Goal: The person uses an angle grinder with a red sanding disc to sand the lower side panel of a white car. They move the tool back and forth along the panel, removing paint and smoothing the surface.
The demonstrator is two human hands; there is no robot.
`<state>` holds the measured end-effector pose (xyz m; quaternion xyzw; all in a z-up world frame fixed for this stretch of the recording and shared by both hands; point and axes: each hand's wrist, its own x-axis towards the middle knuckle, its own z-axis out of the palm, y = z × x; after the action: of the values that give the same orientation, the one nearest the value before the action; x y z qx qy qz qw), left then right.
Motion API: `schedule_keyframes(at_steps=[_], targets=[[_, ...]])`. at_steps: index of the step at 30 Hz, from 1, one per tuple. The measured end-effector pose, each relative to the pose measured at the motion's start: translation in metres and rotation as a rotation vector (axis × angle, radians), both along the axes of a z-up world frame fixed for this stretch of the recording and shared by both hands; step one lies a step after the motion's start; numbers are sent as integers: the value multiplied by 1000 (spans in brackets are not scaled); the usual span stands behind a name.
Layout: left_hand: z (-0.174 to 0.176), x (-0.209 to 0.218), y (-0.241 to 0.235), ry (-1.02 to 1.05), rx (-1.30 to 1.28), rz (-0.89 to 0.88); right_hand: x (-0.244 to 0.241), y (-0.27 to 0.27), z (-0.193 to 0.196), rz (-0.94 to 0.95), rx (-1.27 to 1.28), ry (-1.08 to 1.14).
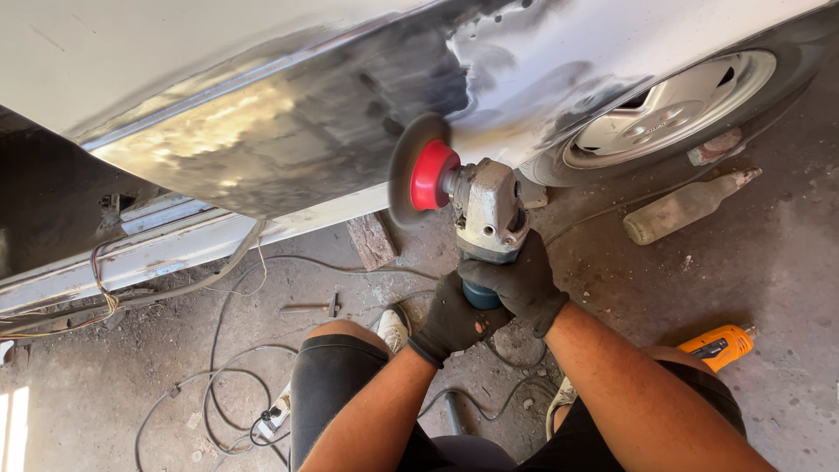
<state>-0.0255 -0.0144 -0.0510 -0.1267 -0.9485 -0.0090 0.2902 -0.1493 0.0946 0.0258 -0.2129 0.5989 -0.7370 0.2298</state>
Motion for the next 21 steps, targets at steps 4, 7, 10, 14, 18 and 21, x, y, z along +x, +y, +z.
schedule_keyframes(at_steps=[4,7,10,14,18,21], targets=[[-3,-2,2,8,-14,0,-7,9,-1,15,20,-44],[-5,-5,3,16,-28,-3,-8,10,1,8,57,-54],[18,-8,14,23,-40,-4,-12,13,-14,-8,-26,27],[75,-19,41,-387,697,281,-16,14,-16,4,-24,-6],[34,-28,42,-400,1214,446,-16,15,-13,-6,9,13],[119,-22,42,-573,1092,277,-21,16,-23,13,-38,-5]])
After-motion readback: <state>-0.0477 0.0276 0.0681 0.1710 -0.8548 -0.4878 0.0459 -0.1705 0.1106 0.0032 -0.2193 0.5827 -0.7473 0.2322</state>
